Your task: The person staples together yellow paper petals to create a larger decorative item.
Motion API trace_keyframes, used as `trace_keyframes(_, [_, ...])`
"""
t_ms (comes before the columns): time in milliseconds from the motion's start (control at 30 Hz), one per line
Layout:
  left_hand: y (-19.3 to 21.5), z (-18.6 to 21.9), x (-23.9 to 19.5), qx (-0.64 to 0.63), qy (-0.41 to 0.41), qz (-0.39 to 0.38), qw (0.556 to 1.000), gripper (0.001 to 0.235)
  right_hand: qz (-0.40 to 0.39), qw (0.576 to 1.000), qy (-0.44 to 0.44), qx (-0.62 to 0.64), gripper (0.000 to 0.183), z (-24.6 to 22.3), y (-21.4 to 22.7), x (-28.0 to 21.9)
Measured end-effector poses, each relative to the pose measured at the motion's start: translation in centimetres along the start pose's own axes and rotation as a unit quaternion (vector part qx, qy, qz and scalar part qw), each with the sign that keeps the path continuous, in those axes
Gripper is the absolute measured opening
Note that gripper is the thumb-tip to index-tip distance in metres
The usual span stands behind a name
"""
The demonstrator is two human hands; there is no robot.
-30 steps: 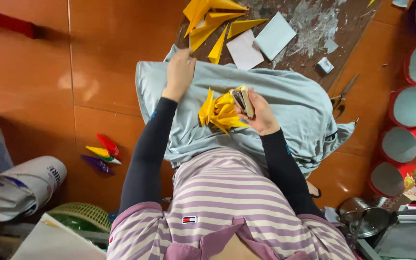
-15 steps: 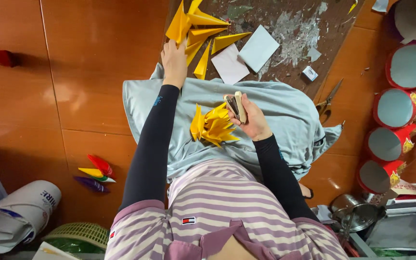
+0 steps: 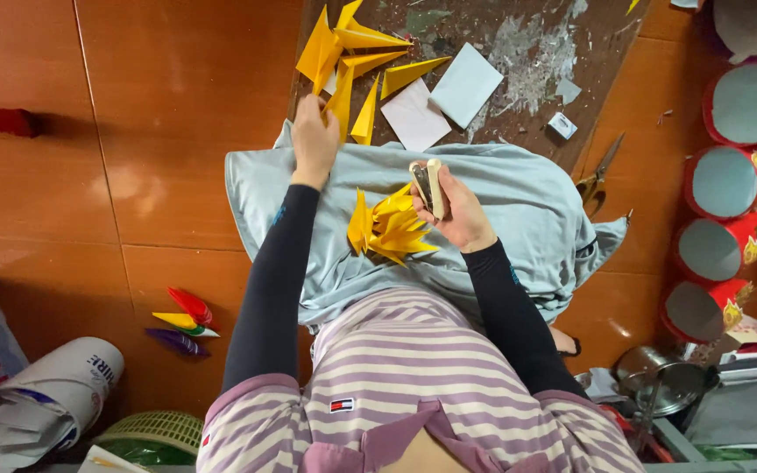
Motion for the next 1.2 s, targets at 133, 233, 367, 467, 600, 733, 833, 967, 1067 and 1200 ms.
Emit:
trace_keyframes(133, [3.0,3.2,-4.3,-0.093,-0.017,0.007,0.995,0.025,-0.001,1.0,-0.004,-0.002,0.049,0.3,-0.9,-0.6])
trace_keyframes(233, [3.3,2.8,-7.3,-0.112,-0.065,-0.006,0.992,0.027,-0.024,1.0,-0.011,-0.008,0.051,0.5,-2.3,-1.2])
trace_keyframes(367, [4.6,3.6,-10.0,-0.2,-0.063,-0.093,0.973,0.04,-0.059,0.998,-0.015,-0.009,0.054,1.1,-3.7,-2.1])
trace_keyframes(467, [7.0,5.7,-11.4,-0.31,-0.037,-0.124,0.942,0.051,-0.075,0.997,-0.019,-0.008,0.056,1.4,-4.4,-2.7])
trace_keyframes(600, [7.9,5.4,-12.7,-0.283,0.014,-0.085,0.955,0.03,-0.107,0.994,-0.021,-0.019,0.059,1.5,-5.7,-3.6])
trace_keyframes(733, [10.8,8.7,-13.3,-0.225,-0.028,-0.019,0.974,0.018,-0.125,0.991,-0.01,-0.042,0.06,1.3,-6.5,-4.6])
trace_keyframes(833, [12.0,10.4,-13.8,-0.232,-0.081,-0.006,0.969,0.016,-0.133,0.99,-0.008,-0.054,0.061,1.1,-7.0,-5.0])
trace_keyframes(967, [10.5,9.4,-14.7,-0.387,-0.004,-0.079,0.919,0.016,-0.154,0.987,0.003,-0.055,0.062,0.8,-8.3,-5.4])
trace_keyframes(1067, [10.3,10.2,-15.3,-0.459,0.025,-0.122,0.88,0.019,-0.157,0.984,0.039,-0.074,0.054,1.1,-7.9,-5.1])
trace_keyframes(1200, [9.5,10.9,-15.7,-0.49,0.01,-0.187,0.851,0.023,-0.051,0.965,0.079,-0.245,0.028,1.7,-6.0,-4.1])
Point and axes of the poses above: each hand's wrist, its own x-axis towards the middle knuckle, its own y-axis out of the back of the hand, z = x × y, the point moved 3 cm from there along x, towards the middle knuckle, and after that the axes turned 11 degrees about -z, right-handed, at the moved point
